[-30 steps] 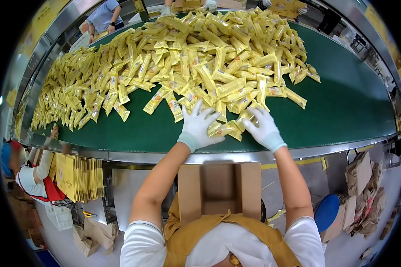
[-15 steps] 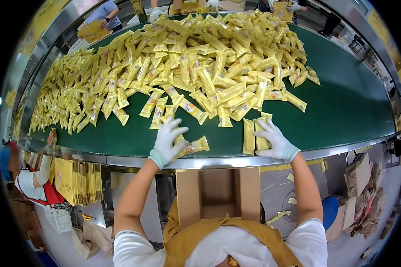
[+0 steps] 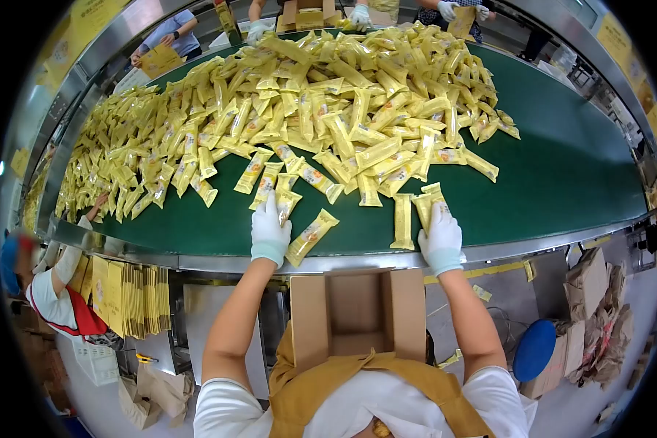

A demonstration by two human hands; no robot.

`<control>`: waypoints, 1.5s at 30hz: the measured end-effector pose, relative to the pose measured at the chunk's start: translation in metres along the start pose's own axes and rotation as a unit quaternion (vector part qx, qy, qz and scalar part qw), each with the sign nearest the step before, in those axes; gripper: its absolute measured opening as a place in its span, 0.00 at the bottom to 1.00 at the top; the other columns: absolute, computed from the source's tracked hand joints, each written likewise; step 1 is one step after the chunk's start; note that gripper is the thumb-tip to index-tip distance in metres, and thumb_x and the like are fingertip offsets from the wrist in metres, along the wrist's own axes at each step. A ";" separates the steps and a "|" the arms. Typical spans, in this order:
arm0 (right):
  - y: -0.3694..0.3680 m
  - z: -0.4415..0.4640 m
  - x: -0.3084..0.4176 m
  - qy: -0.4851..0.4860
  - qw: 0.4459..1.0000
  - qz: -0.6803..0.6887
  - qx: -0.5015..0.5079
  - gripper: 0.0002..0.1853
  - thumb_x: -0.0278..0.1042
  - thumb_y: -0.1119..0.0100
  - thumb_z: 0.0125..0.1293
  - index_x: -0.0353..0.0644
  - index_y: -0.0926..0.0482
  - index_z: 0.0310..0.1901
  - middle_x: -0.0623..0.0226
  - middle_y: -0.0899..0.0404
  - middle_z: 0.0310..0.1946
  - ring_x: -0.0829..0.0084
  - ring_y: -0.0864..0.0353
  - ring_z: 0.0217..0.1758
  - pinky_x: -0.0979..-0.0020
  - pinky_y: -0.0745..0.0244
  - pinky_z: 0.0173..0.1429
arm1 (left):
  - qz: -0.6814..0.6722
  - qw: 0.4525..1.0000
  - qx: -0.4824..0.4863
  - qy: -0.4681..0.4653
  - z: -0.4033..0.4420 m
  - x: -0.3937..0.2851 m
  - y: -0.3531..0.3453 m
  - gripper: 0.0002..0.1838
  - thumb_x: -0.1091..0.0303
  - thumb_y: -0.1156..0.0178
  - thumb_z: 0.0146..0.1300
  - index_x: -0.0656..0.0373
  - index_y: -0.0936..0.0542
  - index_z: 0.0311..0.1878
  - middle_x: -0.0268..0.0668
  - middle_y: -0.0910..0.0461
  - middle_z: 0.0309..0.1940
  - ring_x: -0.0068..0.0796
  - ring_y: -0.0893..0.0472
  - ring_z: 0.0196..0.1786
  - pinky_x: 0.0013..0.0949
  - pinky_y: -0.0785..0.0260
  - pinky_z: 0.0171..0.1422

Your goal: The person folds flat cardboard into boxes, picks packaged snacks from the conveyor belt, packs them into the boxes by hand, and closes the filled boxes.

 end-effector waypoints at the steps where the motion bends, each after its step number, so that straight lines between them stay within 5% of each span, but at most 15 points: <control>1: 0.002 0.002 -0.007 -0.037 0.998 0.053 0.018 0.32 0.33 0.34 0.53 0.35 0.31 0.61 0.45 0.22 0.47 0.45 0.21 0.49 0.51 0.24 0.55 | -0.019 1.000 0.005 -0.002 0.002 0.006 0.002 0.45 0.73 0.32 0.53 0.56 0.38 0.77 0.55 0.28 0.56 0.56 0.25 0.58 0.50 0.27 0.60; 5: 0.047 0.015 -0.019 -0.093 0.990 0.087 -0.052 0.32 0.39 0.37 0.53 0.34 0.27 0.60 0.46 0.23 0.45 0.47 0.20 0.49 0.52 0.21 0.54 | -0.055 0.991 -0.012 -0.118 -0.011 -0.005 0.028 0.40 0.70 0.32 0.53 0.58 0.32 0.73 0.49 0.25 0.48 0.51 0.26 0.54 0.47 0.32 0.60; 7: 0.046 0.026 -0.024 -0.127 0.990 0.052 -0.042 0.32 0.40 0.36 0.53 0.34 0.27 0.60 0.47 0.23 0.46 0.48 0.20 0.49 0.53 0.21 0.53 | -0.081 0.979 0.094 -0.164 -0.023 -0.023 0.023 0.35 0.67 0.31 0.56 0.61 0.28 0.68 0.48 0.26 0.49 0.50 0.27 0.54 0.44 0.32 0.60; 11: 0.009 0.043 -0.027 -0.187 0.974 -0.060 0.112 0.27 0.50 0.31 0.58 0.36 0.19 0.51 0.49 0.23 0.48 0.50 0.19 0.51 0.56 0.20 0.56 | 0.105 0.974 0.146 -0.136 -0.035 -0.058 -0.007 0.33 0.60 0.28 0.57 0.61 0.26 0.64 0.46 0.26 0.53 0.50 0.26 0.56 0.44 0.30 0.62; 12: 0.011 0.044 -0.028 -0.165 0.977 -0.087 0.106 0.27 0.52 0.29 0.58 0.37 0.18 0.48 0.49 0.23 0.50 0.50 0.18 0.52 0.56 0.20 0.57 | 0.148 0.971 0.135 -0.134 -0.034 -0.060 -0.010 0.26 0.57 0.28 0.56 0.60 0.23 0.54 0.46 0.24 0.49 0.51 0.24 0.54 0.45 0.29 0.60; 16: 0.001 0.052 -0.049 -0.157 0.977 0.012 0.145 0.24 0.49 0.28 0.59 0.36 0.19 0.46 0.48 0.21 0.50 0.48 0.17 0.53 0.55 0.19 0.56 | -0.003 0.984 0.175 -0.036 -0.008 -0.041 0.001 0.23 0.54 0.27 0.55 0.62 0.24 0.42 0.51 0.19 0.38 0.54 0.18 0.45 0.47 0.25 0.51; 21: 0.036 0.033 0.025 -0.102 0.984 0.090 0.113 0.29 0.47 0.29 0.59 0.37 0.30 0.52 0.46 0.16 0.41 0.45 0.14 0.44 0.51 0.19 0.51 | 0.020 0.997 0.006 0.075 0.046 -0.030 0.033 0.26 0.53 0.26 0.55 0.61 0.24 0.47 0.50 0.19 0.47 0.54 0.17 0.51 0.46 0.23 0.56; 25: 0.010 0.022 0.062 -0.117 0.976 0.031 0.180 0.39 0.47 0.25 0.55 0.40 0.35 0.62 0.46 0.15 0.43 0.47 0.13 0.45 0.53 0.17 0.49 | 0.136 0.976 0.108 0.135 0.065 -0.034 0.010 0.27 0.57 0.26 0.56 0.59 0.26 0.53 0.50 0.19 0.55 0.48 0.18 0.58 0.46 0.23 0.60; 29: 0.000 0.027 0.053 -0.002 0.988 -0.051 0.145 0.28 0.37 0.30 0.59 0.44 0.31 0.58 0.60 0.16 0.39 0.56 0.11 0.41 0.57 0.17 0.43 | 0.177 0.973 0.131 0.070 0.076 -0.020 -0.003 0.28 0.64 0.28 0.55 0.56 0.28 0.58 0.49 0.17 0.51 0.48 0.17 0.56 0.46 0.24 0.60; 33: 0.003 0.017 0.020 0.155 0.976 -0.148 -0.045 0.23 0.37 0.32 0.58 0.48 0.27 0.55 0.67 0.19 0.34 0.63 0.14 0.44 0.61 0.21 0.50 | 0.264 0.958 0.068 -0.091 0.047 -0.005 0.004 0.21 0.63 0.40 0.68 0.52 0.27 0.62 0.44 0.15 0.48 0.44 0.14 0.52 0.42 0.22 0.51; 34: -0.010 0.011 0.008 0.160 0.977 -0.140 0.008 0.30 0.45 0.31 0.59 0.45 0.28 0.62 0.61 0.19 0.46 0.61 0.19 0.53 0.60 0.27 0.59 | 0.276 0.950 0.055 -0.138 0.040 0.010 -0.009 0.35 0.51 0.35 0.65 0.50 0.33 0.72 0.46 0.18 0.51 0.45 0.18 0.57 0.43 0.25 0.58; 37: 0.033 -0.018 0.025 0.242 0.965 -0.090 -0.042 0.44 0.55 0.30 0.57 0.40 0.33 0.70 0.54 0.26 0.59 0.57 0.26 0.59 0.58 0.31 0.63 | 0.337 0.902 -0.098 -0.252 -0.001 -0.008 -0.001 0.45 0.41 0.34 0.61 0.48 0.38 0.77 0.48 0.22 0.55 0.46 0.23 0.61 0.44 0.32 0.66; 38: 0.025 -0.022 0.023 0.233 0.968 -0.095 -0.022 0.55 0.66 0.29 0.52 0.35 0.38 0.73 0.51 0.33 0.67 0.53 0.31 0.62 0.56 0.35 0.67 | 0.338 0.910 -0.068 -0.232 -0.002 -0.013 0.000 0.56 0.30 0.34 0.55 0.51 0.43 0.80 0.51 0.26 0.59 0.49 0.27 0.64 0.46 0.40 0.73; 42: 0.014 0.010 0.008 0.107 0.981 -0.051 0.154 0.58 0.70 0.25 0.42 0.37 0.32 0.70 0.55 0.25 0.57 0.53 0.28 0.58 0.57 0.34 0.65 | 0.238 0.967 0.083 -0.039 0.023 -0.017 0.011 0.67 0.27 0.29 0.46 0.65 0.45 0.78 0.47 0.25 0.59 0.46 0.27 0.63 0.48 0.43 0.73; 45: 0.031 0.046 0.018 0.140 0.939 -0.079 0.304 0.53 0.71 0.26 0.39 0.39 0.25 0.63 0.56 0.23 0.52 0.55 0.28 0.57 0.60 0.32 0.62 | 0.261 0.957 0.104 -0.076 0.026 -0.015 0.007 0.67 0.28 0.28 0.44 0.65 0.46 0.78 0.45 0.25 0.58 0.44 0.26 0.62 0.46 0.39 0.70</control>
Point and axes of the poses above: each hand's wrist, its own z-axis towards the middle knuckle, its own y-axis out of the back of the hand, x = y × z, the point moved 3 cm from there along z, towards the middle knuckle
